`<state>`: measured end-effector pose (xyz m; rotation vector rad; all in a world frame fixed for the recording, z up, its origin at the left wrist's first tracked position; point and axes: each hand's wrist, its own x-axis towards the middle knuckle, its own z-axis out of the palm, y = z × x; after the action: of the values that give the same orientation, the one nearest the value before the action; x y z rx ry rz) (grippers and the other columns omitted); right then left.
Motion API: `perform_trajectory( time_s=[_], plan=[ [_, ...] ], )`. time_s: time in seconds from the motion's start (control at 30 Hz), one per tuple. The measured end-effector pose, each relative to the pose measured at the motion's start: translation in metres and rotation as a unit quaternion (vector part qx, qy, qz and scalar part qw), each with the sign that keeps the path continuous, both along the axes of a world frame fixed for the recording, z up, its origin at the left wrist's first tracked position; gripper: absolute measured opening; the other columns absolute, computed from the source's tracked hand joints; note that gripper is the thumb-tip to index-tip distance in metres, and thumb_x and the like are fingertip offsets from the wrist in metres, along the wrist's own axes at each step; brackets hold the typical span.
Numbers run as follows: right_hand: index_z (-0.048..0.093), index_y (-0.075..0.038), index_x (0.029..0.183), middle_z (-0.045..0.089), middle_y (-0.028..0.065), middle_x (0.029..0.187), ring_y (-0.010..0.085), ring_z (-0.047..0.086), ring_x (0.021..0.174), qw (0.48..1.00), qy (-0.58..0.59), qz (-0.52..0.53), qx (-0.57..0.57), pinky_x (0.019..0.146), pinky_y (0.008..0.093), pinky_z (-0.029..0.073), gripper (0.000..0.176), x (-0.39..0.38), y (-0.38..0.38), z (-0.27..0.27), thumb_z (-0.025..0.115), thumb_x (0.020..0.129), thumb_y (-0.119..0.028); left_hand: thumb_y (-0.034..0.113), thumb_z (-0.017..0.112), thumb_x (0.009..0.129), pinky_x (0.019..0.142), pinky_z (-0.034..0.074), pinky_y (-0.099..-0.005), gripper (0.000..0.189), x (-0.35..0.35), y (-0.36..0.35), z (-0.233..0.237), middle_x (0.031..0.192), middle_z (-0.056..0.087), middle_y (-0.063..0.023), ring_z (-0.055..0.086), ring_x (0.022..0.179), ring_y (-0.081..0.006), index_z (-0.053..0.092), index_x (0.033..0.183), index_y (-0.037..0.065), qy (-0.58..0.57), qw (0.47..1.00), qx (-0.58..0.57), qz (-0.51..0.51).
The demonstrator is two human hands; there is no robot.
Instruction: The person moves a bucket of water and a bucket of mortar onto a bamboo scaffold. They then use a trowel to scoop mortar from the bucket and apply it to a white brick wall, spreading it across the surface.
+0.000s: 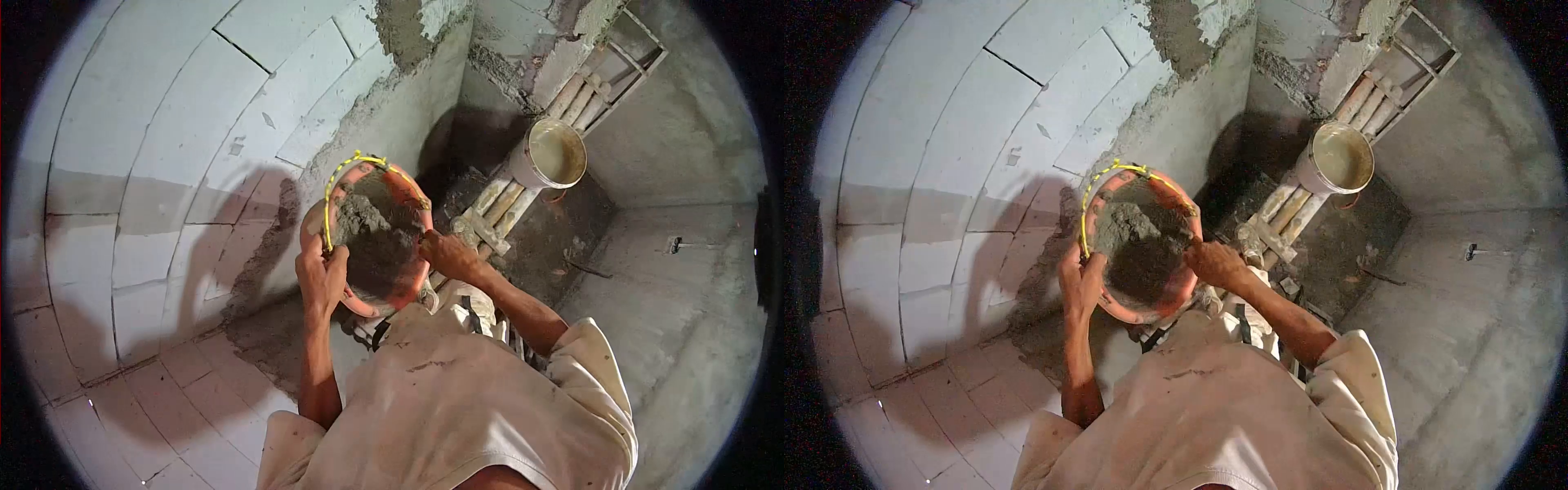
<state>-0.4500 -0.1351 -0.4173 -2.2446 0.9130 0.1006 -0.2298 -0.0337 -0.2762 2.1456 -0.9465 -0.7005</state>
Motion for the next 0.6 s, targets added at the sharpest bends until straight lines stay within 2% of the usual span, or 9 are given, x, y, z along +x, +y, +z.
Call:
perform_trajectory(
  time_s=[0.07,0.1,0.2,0.27,0.33,0.4,0.47,0.5,0.6],
  plan=[
    [0.053,0.003,0.108,0.063,0.0259,0.083,0.0419,0.065,0.082,0.970,-0.146,0.023,0.193,0.072,0.0494,0.052,0.035,0.001,-0.001,0.015,0.046,0.095,-0.028,0.012,0.057,0.081,0.050,0.036,-0.0301,0.016,-0.006,-0.006,0.008,0.063,0.043,-0.0007,0.041,0.053,-0.0101,0.056,0.090,-0.002,0.020,1.000,0.007,-0.005],
    [0.053,0.003,0.108,0.063,0.0259,0.083,0.0419,0.065,0.082,0.969,-0.149,0.024,0.194,0.072,0.0494,0.052,0.035,0.001,0.002,0.001,0.046,0.095,-0.028,0.012,0.058,0.080,0.051,0.035,-0.0305,0.016,-0.006,-0.009,0.004,0.064,0.044,-0.0010,0.041,0.053,-0.0117,0.056,0.090,-0.001,0.004,0.999,0.026,-0.018],
    [0.056,-0.007,0.123,0.065,0.0168,0.102,0.0289,0.066,0.083,0.929,-0.296,0.183,-0.124,0.074,0.0412,0.054,0.043,0.000,0.028,-0.068,0.039,0.100,-0.039,0.012,0.058,0.080,0.051,0.035,-0.0323,0.016,-0.013,-0.019,0.000,0.064,0.045,-0.0015,0.041,0.053,-0.0128,0.056,0.089,-0.002,0.002,0.998,0.052,-0.019],
    [0.055,-0.005,0.124,0.066,0.0156,0.090,0.0269,0.064,0.074,0.938,-0.145,0.000,0.316,0.071,0.0389,0.053,0.044,-0.010,0.023,0.018,0.040,0.099,-0.039,0.012,0.057,0.080,0.053,0.035,-0.0335,0.015,-0.012,-0.019,0.000,0.064,0.045,-0.0018,0.041,0.054,-0.0128,0.056,0.087,-0.002,-0.027,0.998,0.049,-0.023],
    [0.055,-0.004,0.124,0.067,0.0139,0.093,0.0224,0.061,0.067,0.922,-0.028,-0.075,0.379,0.066,0.0362,0.052,0.044,-0.018,0.023,0.044,0.042,0.100,-0.038,0.013,0.056,0.082,0.054,0.041,-0.0376,0.019,-0.003,-0.013,-0.001,0.064,0.050,-0.0077,0.048,0.054,-0.0146,0.059,0.091,-0.004,0.004,0.999,0.047,-0.002],
    [0.056,-0.004,0.123,0.064,0.0096,0.083,0.0172,0.056,0.061,0.936,-0.154,-0.101,0.299,0.058,0.0342,0.049,0.043,-0.034,0.046,-0.014,0.042,0.100,-0.037,0.011,0.056,0.081,0.055,0.041,-0.0358,0.024,0.003,-0.007,-0.009,0.068,0.052,-0.0074,0.047,0.054,-0.0141,0.061,0.099,-0.004,0.040,0.995,0.096,0.008],
    [0.058,-0.008,0.121,0.058,0.0093,0.076,0.0174,0.057,0.065,0.871,-0.062,-0.160,0.460,0.055,0.0349,0.049,0.048,-0.037,0.029,0.035,0.043,0.098,-0.047,0.012,0.057,0.081,0.054,0.040,-0.0347,0.023,-0.007,-0.013,-0.010,0.068,0.051,-0.0059,0.045,0.055,-0.0137,0.060,0.095,-0.005,0.074,0.994,0.074,0.021],
    [0.058,-0.004,0.112,0.050,0.0016,0.067,0.0139,0.049,0.053,0.850,-0.156,-0.186,0.467,0.050,0.0318,0.044,0.044,-0.042,0.035,0.028,0.042,0.099,-0.043,0.014,0.058,0.081,0.055,0.039,-0.0339,0.020,-0.013,-0.016,-0.010,0.066,0.048,-0.0047,0.045,0.058,-0.0132,0.058,0.089,-0.004,0.138,0.986,0.079,0.053],
    [0.058,-0.003,0.107,0.051,0.0016,0.067,0.0126,0.050,0.056,0.885,-0.100,-0.181,0.417,0.051,0.0301,0.044,0.046,-0.038,0.035,0.038,0.042,0.099,-0.045,0.016,0.059,0.082,0.058,0.039,-0.0342,0.020,-0.005,-0.011,-0.046,0.066,0.044,-0.0035,0.044,0.060,-0.0137,0.056,0.086,-0.003,0.079,0.996,0.040,0.019]
  ],
)
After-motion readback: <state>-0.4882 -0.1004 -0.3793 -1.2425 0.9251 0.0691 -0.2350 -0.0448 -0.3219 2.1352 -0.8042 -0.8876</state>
